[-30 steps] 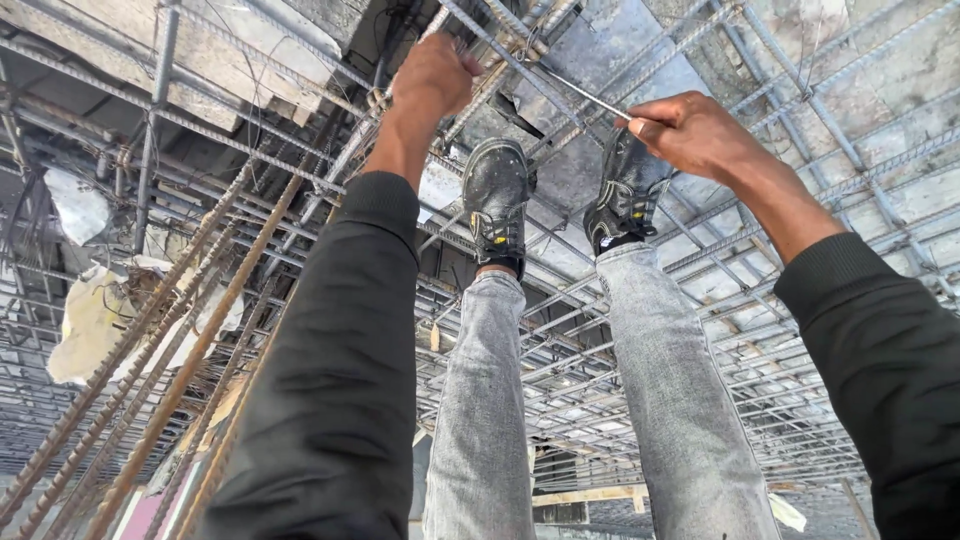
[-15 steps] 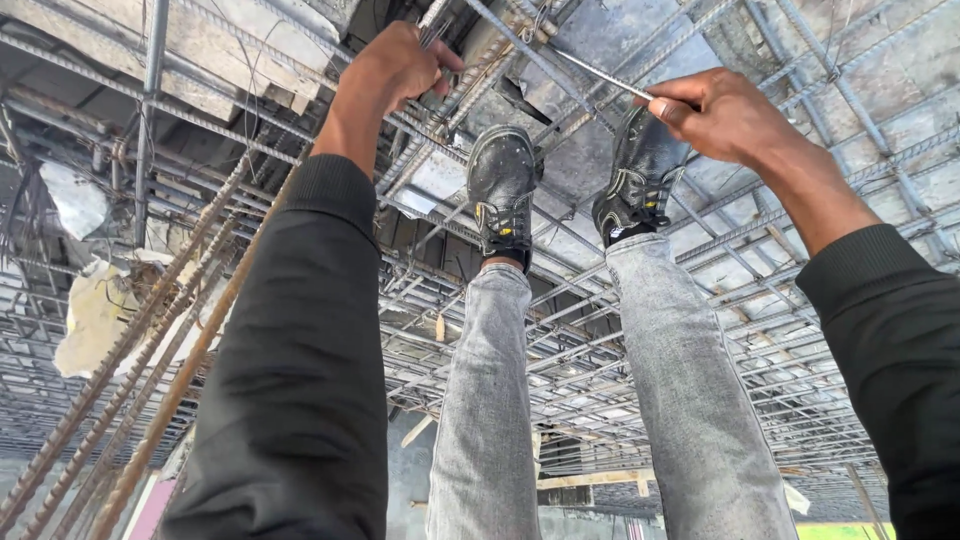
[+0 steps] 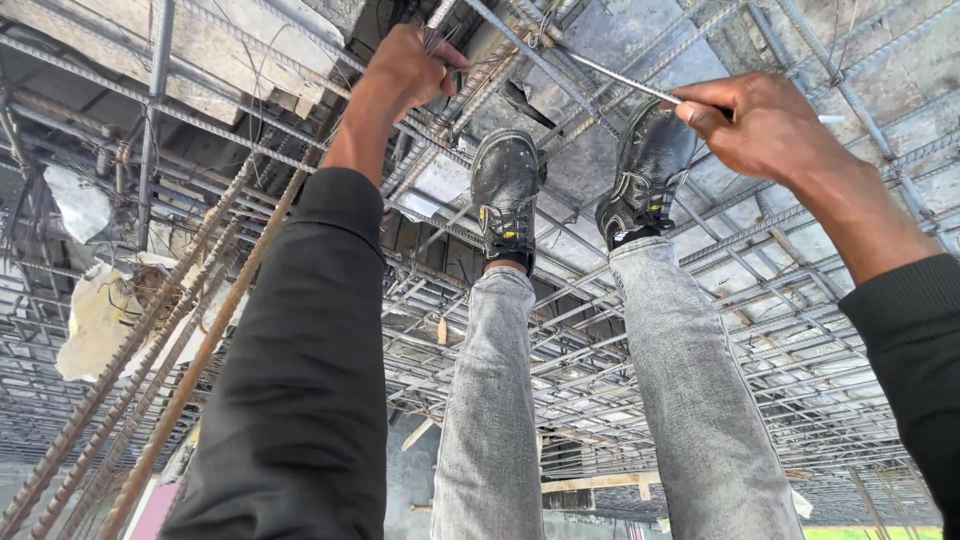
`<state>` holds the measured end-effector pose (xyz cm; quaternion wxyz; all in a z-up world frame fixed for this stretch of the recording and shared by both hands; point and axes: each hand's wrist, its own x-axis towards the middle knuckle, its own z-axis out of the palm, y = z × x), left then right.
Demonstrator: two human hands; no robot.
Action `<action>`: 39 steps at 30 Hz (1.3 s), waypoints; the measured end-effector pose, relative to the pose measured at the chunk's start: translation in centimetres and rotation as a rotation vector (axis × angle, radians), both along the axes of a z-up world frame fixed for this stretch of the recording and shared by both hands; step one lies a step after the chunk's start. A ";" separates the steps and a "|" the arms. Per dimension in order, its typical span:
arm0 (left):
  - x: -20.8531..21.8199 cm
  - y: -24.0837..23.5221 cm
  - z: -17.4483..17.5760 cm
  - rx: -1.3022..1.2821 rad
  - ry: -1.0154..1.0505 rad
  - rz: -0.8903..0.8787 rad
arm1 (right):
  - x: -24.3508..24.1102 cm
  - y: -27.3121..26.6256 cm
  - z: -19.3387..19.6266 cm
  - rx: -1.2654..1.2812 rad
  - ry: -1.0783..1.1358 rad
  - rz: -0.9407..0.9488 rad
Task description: The person ties steel rebar intersections on a construction site using a wire tie and a manual rebar tying tool. The person repeatedly loops wire around rebar intersections and twists the wire to secure the grid.
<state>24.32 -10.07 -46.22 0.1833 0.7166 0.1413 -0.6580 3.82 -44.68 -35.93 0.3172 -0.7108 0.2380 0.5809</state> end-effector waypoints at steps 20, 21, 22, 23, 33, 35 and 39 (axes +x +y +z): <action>-6.2 0.3 -11.0 0.052 -0.601 -0.581 | -3.3 1.4 5.8 -0.208 -0.486 0.183; -5.8 -0.3 -12.3 0.096 -0.695 -0.462 | -2.6 1.1 4.9 -0.224 -0.608 0.227; -4.8 -2.1 -11.0 0.103 -0.737 -0.450 | -1.6 4.5 6.1 -0.233 -0.651 0.234; -4.1 -3.8 -10.1 0.125 -0.620 -0.313 | -1.1 8.0 6.7 -0.217 -0.514 0.176; -22.2 -6.7 -11.2 0.007 -0.466 -0.751 | -19.4 28.4 1.1 0.094 -0.086 -0.238; -16.9 -6.2 -9.5 -0.002 -0.488 -0.350 | -9.4 24.2 6.0 0.006 -0.237 -0.043; -15.6 -2.6 0.0 -0.012 -0.278 0.292 | -9.0 21.2 10.5 -0.129 -0.282 0.182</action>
